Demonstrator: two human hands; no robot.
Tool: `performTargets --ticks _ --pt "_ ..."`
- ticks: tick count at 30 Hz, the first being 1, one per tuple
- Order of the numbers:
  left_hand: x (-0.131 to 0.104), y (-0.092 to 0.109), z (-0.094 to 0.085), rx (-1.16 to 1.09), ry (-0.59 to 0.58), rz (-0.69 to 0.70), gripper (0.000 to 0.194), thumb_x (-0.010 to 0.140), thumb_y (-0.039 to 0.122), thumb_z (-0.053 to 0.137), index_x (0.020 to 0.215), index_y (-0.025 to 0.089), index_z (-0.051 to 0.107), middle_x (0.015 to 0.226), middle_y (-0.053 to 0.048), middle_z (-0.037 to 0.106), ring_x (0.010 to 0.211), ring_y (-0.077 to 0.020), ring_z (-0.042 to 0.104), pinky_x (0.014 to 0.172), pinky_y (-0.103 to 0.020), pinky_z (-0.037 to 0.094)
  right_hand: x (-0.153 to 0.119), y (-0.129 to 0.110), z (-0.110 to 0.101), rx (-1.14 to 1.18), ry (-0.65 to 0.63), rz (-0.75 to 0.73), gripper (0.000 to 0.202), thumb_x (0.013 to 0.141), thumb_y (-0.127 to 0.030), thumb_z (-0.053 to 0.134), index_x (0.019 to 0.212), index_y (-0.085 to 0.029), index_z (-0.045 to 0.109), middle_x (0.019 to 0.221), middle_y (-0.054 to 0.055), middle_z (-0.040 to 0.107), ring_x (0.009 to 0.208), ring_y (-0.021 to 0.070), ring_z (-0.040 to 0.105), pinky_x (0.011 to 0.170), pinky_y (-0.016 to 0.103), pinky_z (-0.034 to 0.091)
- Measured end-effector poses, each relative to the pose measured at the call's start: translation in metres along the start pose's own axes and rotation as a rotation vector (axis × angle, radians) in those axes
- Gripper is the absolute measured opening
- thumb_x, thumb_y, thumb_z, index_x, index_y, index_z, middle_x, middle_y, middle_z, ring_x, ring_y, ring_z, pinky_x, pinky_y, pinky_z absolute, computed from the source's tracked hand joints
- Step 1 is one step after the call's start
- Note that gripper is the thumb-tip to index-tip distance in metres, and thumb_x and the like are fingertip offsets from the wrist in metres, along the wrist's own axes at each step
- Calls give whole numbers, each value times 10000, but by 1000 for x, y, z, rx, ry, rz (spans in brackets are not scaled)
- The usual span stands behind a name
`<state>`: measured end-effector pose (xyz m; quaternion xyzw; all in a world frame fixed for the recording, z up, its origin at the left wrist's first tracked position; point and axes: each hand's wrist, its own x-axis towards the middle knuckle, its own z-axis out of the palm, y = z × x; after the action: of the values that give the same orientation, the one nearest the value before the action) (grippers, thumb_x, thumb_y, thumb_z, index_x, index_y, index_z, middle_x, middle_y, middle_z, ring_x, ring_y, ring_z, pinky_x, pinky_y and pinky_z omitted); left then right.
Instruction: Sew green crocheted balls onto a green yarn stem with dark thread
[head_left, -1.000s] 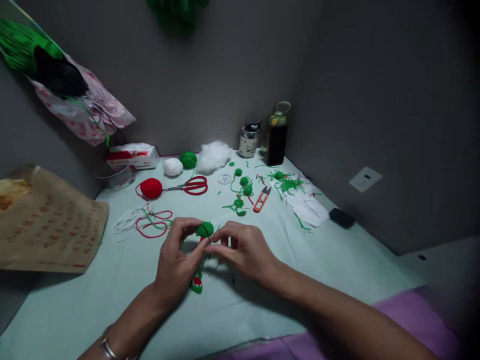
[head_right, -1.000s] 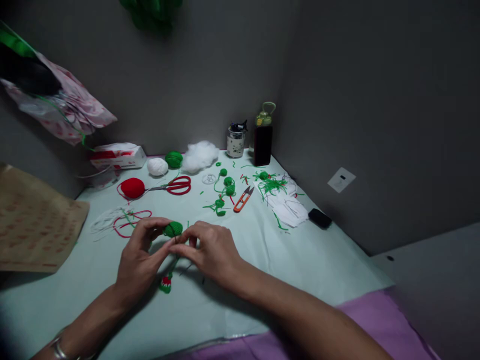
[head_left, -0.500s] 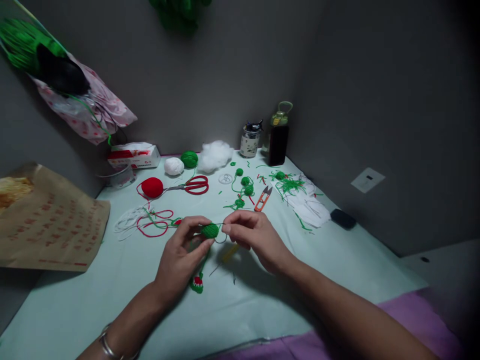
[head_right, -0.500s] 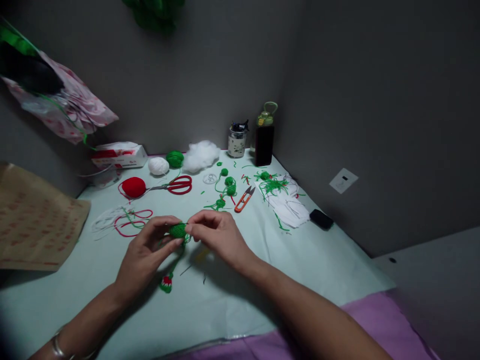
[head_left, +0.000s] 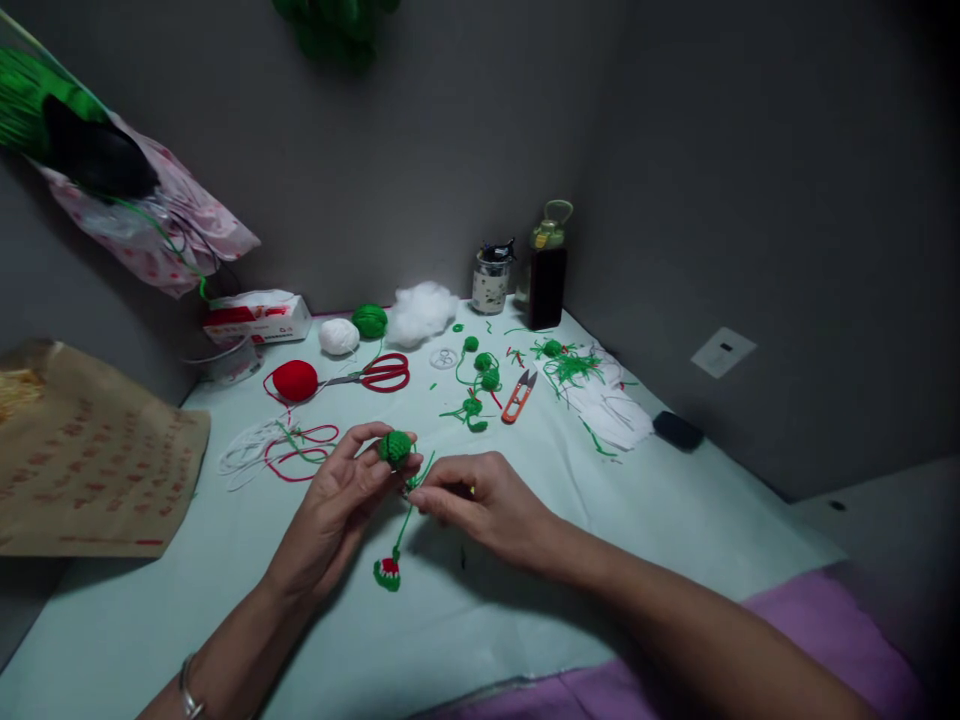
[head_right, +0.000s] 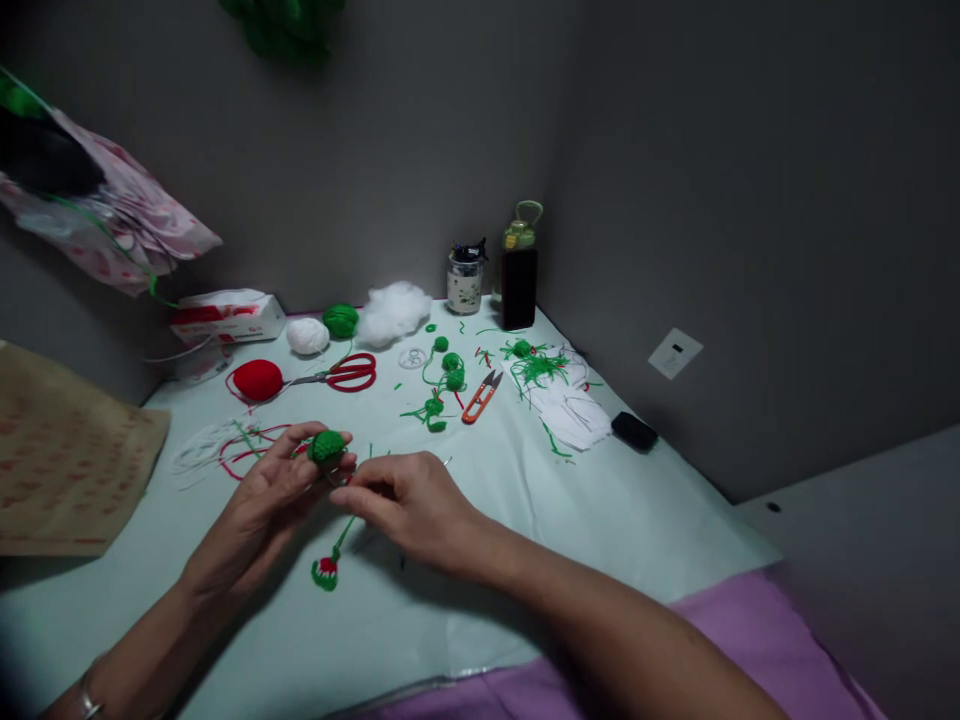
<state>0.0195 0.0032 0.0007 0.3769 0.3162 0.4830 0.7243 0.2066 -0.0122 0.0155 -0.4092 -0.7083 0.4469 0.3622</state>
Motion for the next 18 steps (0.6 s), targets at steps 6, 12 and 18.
performTargets --ticks 6,12,18 --pt "-1 -3 1 147 9 75 261 848 236 720 1070 248 583 1132 -34 686 1022 -154 646 883 -225 481 3 -2 -2 44 157 -18 57 844 -211 696 878 -172 719 840 9 683 700 105 555 641 234 419" --pt "1 -8 -3 339 34 194 306 829 226 741 1089 274 587 1143 -13 658 1064 -157 610 904 -240 471 5 1 -2 88 157 -31 33 840 -151 679 850 -167 705 795 1 659 706 107 583 637 229 446" --pt "-1 -9 -2 461 56 252 277 815 249 749 1074 253 652 1063 -20 653 999 -166 618 877 -252 491 2 5 1 -223 304 -252 121 873 -291 692 848 -179 656 763 8 620 659 113 556 593 236 437"
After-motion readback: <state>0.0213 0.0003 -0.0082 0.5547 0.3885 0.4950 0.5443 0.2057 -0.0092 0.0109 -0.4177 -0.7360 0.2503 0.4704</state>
